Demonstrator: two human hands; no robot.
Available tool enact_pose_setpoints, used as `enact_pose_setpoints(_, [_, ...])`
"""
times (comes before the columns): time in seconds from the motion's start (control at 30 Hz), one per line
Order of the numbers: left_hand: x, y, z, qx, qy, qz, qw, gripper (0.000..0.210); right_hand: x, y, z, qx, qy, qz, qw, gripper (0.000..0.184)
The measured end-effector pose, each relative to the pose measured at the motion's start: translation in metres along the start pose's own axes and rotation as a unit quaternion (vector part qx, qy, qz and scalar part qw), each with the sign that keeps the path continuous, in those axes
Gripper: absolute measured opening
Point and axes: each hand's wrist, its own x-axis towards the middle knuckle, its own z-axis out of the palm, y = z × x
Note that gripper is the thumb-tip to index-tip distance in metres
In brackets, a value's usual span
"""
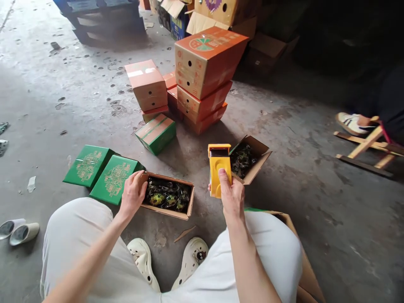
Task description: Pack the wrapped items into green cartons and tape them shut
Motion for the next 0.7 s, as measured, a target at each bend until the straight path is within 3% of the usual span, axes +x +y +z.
enact_pose_setpoints(0.07, [0.003,0.018,0.009,0.021,-0.08,0.038,0.996,0.037,0.002,0.002,0.009,-0.018,-0.018,-0.003,1.0,0.064])
enact_pose_setpoints(0.13, [0.004,0.029,0.022,0.09,-0.192,0.0,0.977,0.041,0.005,0.004,0.018,-0.041,-0.032,-0.003,0.999,0.065])
enact_pose_setpoints(0.23, [0.002,0.035,0.043,0.154,-0.284,-0.062,0.945,0.075,0.007,0.008,0.03,-0.076,-0.046,-0.016,0.996,0.068])
enact_pose_setpoints(0.3, [0.001,0.033,0.05,0.157,-0.295,-0.055,0.941,0.079,0.007,0.01,0.036,-0.081,-0.055,-0.023,0.995,0.07])
enact_pose_setpoints(0.37, [0.001,0.026,0.051,0.133,-0.301,-0.023,0.944,0.063,0.008,0.011,0.041,-0.074,-0.065,-0.017,0.995,0.07])
enact_pose_setpoints(0.43, [0.003,0.018,0.047,0.09,-0.31,0.002,0.946,0.05,0.009,0.011,0.043,-0.069,-0.072,-0.006,0.995,0.069])
enact_pose_setpoints(0.57, [0.005,0.011,0.039,0.018,-0.303,0.006,0.953,0.048,0.014,0.01,0.043,-0.06,-0.068,0.011,0.996,0.068])
enact_pose_setpoints(0.63, [0.001,0.016,0.04,0.029,-0.27,-0.024,0.962,0.055,0.016,0.01,0.042,-0.054,-0.068,0.011,0.996,0.068])
enact_pose_setpoints(0.7, [-0.004,0.023,0.043,0.07,-0.234,-0.077,0.967,0.077,0.017,0.011,0.042,-0.048,-0.069,0.006,0.996,0.068])
